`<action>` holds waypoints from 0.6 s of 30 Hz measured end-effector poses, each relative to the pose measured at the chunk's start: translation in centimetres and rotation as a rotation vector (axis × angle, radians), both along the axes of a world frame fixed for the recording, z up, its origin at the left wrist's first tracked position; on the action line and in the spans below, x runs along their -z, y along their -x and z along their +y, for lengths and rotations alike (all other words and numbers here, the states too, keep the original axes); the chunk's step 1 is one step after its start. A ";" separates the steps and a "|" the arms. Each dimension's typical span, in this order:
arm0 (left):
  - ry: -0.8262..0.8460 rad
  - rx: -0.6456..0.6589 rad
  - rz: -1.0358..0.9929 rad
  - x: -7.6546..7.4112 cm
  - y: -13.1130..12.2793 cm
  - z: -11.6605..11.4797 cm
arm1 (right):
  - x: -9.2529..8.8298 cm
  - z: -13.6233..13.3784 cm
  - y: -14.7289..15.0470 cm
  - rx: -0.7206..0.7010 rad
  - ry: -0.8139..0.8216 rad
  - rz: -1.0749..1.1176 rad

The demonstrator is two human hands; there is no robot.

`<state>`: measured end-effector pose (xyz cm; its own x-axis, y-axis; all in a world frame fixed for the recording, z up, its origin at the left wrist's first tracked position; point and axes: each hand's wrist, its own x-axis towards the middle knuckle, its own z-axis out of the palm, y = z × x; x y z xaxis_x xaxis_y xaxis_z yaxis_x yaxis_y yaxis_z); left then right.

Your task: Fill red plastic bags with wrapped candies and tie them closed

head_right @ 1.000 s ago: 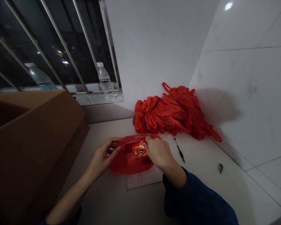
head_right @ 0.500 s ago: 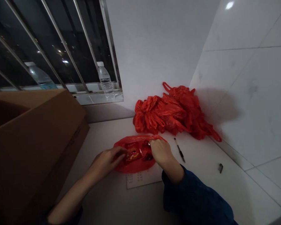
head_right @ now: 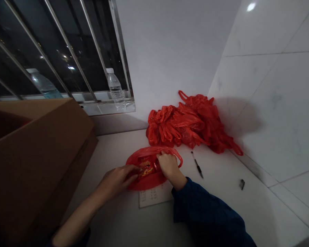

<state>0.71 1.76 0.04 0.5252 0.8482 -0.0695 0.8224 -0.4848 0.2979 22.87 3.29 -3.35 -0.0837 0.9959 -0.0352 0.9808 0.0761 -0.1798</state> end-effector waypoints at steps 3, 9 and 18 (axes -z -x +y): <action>0.000 -0.010 0.017 -0.1 0.0 0.0 | -0.5 0.1 -0.6 -0.026 -0.026 0.067; -0.013 -0.022 -0.071 -0.5 -0.2 -0.1 | -2.3 -0.7 -1.8 -0.222 -0.037 0.601; 0.055 0.004 -0.552 -0.4 -1.3 -0.5 | -4.4 -2.8 -0.2 -0.341 0.103 1.119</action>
<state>2.01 1.30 0.39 0.4991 0.8491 0.1730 0.5350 -0.4590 0.7093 23.04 0.50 1.02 -0.3809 0.9127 0.1479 0.2039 0.2390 -0.9494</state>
